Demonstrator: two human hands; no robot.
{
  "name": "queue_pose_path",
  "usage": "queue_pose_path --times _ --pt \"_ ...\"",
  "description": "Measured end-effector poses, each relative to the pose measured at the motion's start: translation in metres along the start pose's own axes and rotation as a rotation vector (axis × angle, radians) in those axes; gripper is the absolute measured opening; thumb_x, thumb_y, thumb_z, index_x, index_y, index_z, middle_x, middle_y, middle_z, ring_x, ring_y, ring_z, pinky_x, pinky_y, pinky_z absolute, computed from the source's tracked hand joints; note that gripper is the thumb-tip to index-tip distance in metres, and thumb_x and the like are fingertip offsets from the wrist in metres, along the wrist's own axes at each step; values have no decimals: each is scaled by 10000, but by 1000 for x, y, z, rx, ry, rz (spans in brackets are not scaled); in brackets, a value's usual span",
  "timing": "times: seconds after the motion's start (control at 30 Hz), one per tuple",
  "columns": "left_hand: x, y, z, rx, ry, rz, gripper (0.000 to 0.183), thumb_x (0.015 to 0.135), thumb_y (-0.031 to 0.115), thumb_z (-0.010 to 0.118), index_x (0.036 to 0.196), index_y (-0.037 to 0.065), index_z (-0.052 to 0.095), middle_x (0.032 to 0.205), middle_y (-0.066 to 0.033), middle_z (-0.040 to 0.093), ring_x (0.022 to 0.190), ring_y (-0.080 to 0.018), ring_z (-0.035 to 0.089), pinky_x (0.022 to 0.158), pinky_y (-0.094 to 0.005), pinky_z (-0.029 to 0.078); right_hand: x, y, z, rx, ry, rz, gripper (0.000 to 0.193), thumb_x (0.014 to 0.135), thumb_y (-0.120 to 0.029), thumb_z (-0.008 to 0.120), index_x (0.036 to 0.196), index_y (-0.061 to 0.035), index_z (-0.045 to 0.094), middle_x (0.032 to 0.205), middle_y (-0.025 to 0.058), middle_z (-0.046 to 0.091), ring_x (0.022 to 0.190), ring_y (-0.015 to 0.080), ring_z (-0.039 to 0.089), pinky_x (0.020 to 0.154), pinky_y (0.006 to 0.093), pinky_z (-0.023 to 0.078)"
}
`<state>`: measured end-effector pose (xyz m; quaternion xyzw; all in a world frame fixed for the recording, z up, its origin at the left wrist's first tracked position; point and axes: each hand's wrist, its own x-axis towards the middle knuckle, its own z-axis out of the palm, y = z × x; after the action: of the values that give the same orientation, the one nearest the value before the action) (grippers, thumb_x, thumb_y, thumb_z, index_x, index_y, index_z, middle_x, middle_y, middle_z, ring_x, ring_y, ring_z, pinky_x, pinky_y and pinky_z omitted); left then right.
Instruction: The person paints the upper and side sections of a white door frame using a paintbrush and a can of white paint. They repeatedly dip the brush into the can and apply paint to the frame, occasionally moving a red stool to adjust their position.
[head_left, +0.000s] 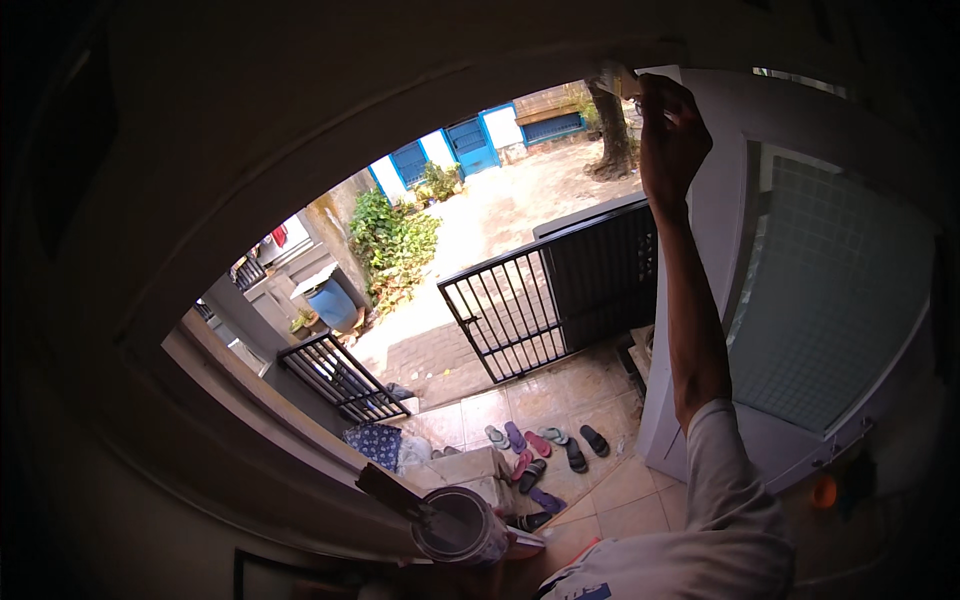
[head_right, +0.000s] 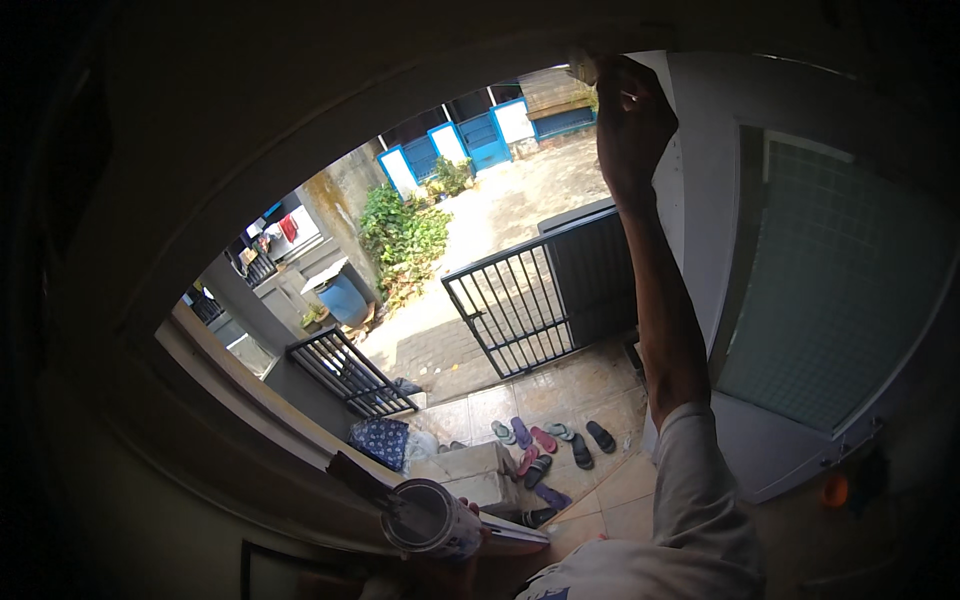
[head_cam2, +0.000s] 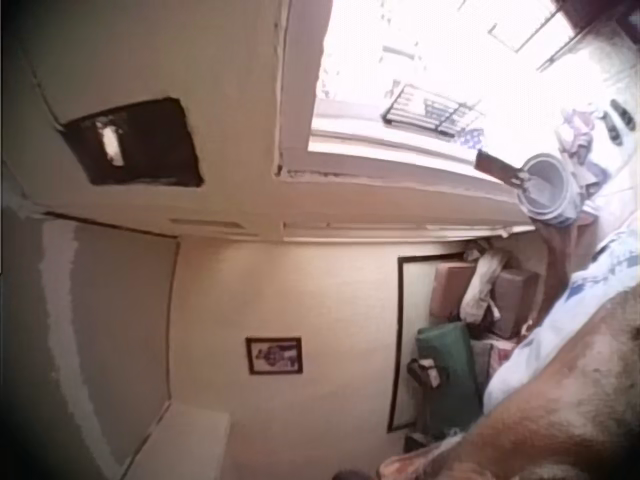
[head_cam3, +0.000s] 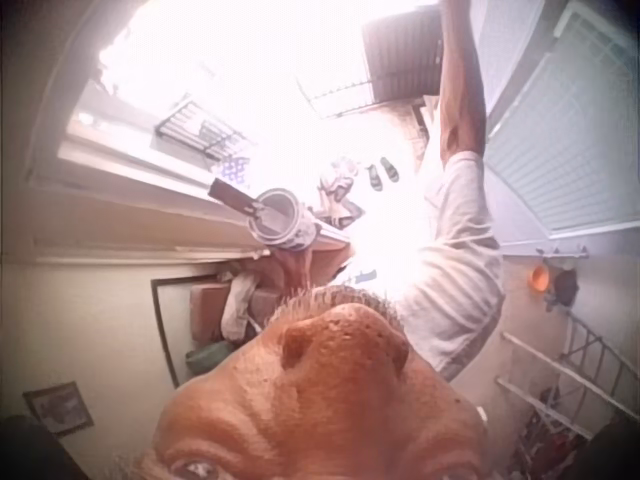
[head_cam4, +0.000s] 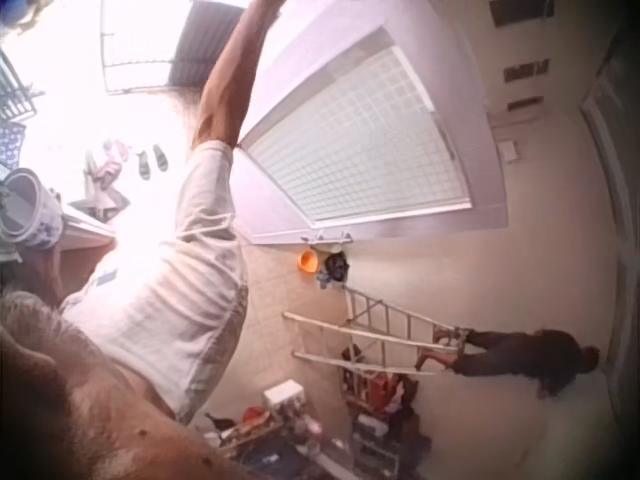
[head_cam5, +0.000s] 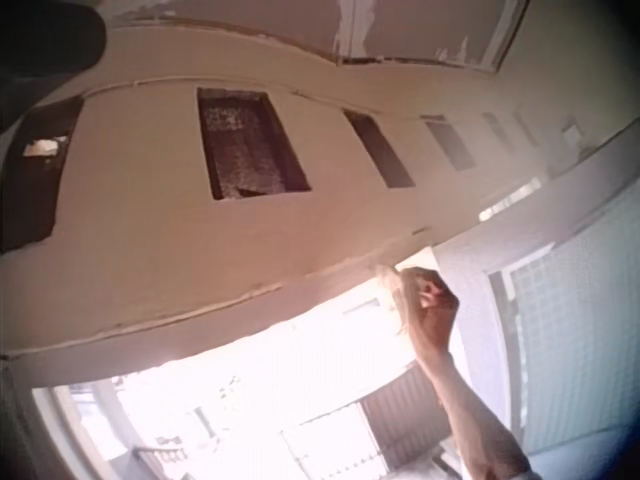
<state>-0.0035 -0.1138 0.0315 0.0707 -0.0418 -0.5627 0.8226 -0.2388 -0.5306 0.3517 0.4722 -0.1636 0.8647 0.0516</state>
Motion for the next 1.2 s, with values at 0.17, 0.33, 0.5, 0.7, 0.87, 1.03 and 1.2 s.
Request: queue_pose_path --times 0.17,0.33,0.5,0.7,0.87,1.03,1.2 --pt "1 3 -3 34 12 11 1073 693 727 687 1515 183 264 1501 -234 324 1383 -453 288 1021 -675 344 -67 -137 41 230 -292 -244 257 868 -67 729 1122 -71 696 1026 96 711 865 174 703 736 294 577" --pt "-1 3 -2 45 18 9 1056 703 721 679 1511 177 271 1497 -234 329 1380 -448 293 1021 -668 347 -69 -149 52 709 -360 82 230 878 -56 720 1103 -16 695 1085 99 705 945 192 711 788 311 597" --pt "7 -4 -2 35 14 -17 1039 712 715 670 1506 171 278 1494 -233 333 1378 -443 299 1021 -660 350 -13 -30 20 692 -63 383 209 931 -150 672 1053 19 685 908 135 737 809 242 743 682 309 607" --pt "10 -1 -2 51 36 1 1020 723 708 660 1500 163 286 1489 -232 339 1375 -437 305 1021 -651 354 11 24 -24 190 131 196 312 916 -242 709 1093 13 671 942 112 724 939 208 711 802 335 586" --pt "15 -5 -1 54 40 -8 1003 733 702 651 1495 157 293 1486 -231 343 1372 -432 311 1021 -643 357 7 36 -11 -43 85 -100 219 939 -209 679 1085 -49 715 989 93 731 922 177 704 811 308 553" --pt "18 -6 -1 65 53 -5 987 742 696 643 1491 151 300 1483 -230 348 1370 -427 316 1021 -636 360 0 18 15 -258 -70 -218 164 901 -143 700 1057 -110 737 983 84 733 899 226 719 780 297 551" --pt "21 -8 -2 56 52 -15 972 752 690 634 1486 144 307 1479 -229 353 1367 -422 321 1020 -628 364 10 9 6 -163 -24 -153 157 901 -157 703 1045 -107 742 966 90 739 862 215 721 763 295 550"
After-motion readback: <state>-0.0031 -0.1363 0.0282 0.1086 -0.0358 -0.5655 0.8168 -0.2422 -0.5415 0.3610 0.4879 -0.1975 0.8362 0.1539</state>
